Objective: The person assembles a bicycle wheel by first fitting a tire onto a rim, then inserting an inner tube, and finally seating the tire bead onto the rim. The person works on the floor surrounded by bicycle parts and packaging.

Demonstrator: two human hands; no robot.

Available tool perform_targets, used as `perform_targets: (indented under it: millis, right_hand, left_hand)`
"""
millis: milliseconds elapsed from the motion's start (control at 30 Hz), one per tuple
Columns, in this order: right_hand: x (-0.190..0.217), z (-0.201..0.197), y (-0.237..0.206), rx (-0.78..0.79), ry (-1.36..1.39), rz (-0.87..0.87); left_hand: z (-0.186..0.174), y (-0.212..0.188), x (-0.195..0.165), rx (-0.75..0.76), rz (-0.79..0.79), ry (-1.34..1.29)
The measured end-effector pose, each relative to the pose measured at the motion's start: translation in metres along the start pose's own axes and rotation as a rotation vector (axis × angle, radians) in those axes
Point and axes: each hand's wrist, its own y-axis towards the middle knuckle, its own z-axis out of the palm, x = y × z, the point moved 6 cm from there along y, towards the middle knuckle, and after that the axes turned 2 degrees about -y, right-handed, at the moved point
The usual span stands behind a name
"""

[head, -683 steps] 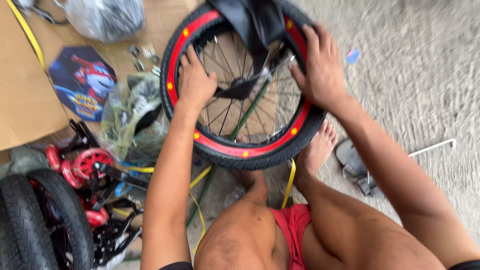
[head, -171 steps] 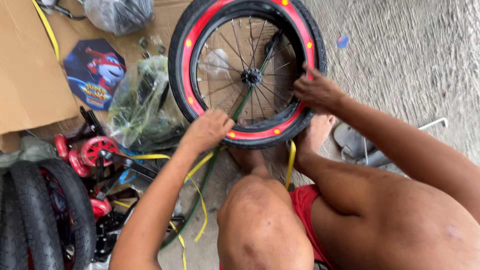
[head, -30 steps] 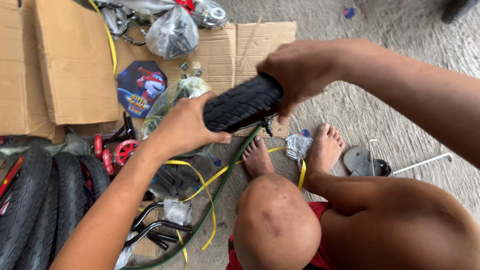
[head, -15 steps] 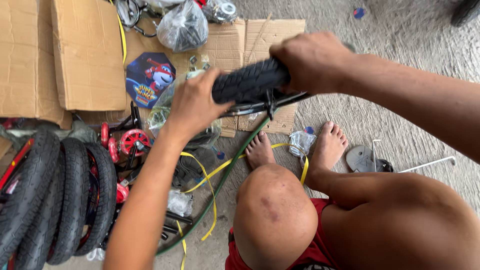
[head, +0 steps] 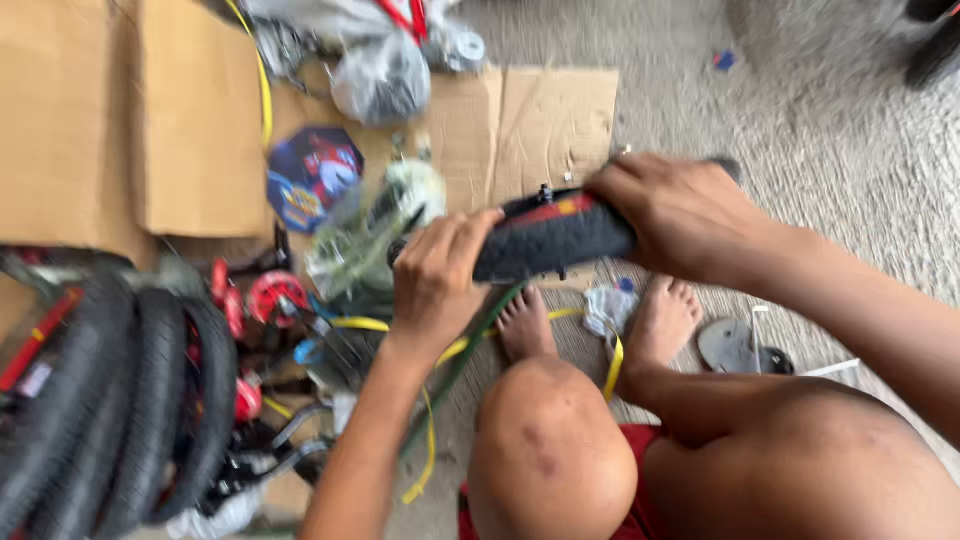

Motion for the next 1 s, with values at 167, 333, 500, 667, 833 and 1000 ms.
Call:
perform_targets:
  millis: [167, 333, 500, 667, 833, 1000]
  right_hand:
    - [0.027, 0.033, -0.029, 0.522, 0.381, -0.069]
    - [0.038, 0.040, -0.006, 0.569, 0.485, -0.070]
    - [0.041, 0.047, 0.003, 0.797, 0.324, -0.131]
    - [0.047, 0.042, -0.001, 0.540, 0.151, -0.109]
    - [0.045, 0.036, 0.003, 0.313, 0.022, -0.128]
    - [0.033, 0.013, 0.025, -0.025, -0.179, -0.175]
  left_hand:
    - [-0.012, -0.022, -0.027, 0.267, 0.019, -0.070]
    - [0.013, -0.007, -0.053, 0.590, 0.049, -0.054]
    - [0.025, -0.004, -0.058, 0.702, 0.034, -0.069]
    - [0.024, -0.014, -0.051, 0.599, -0.006, -0.095]
    - [0.021, -0.008, -0.049, 0.422, 0.068, 0.039]
    - [0.014, 0.027, -0.031, 0.178, 0.111, 0.126]
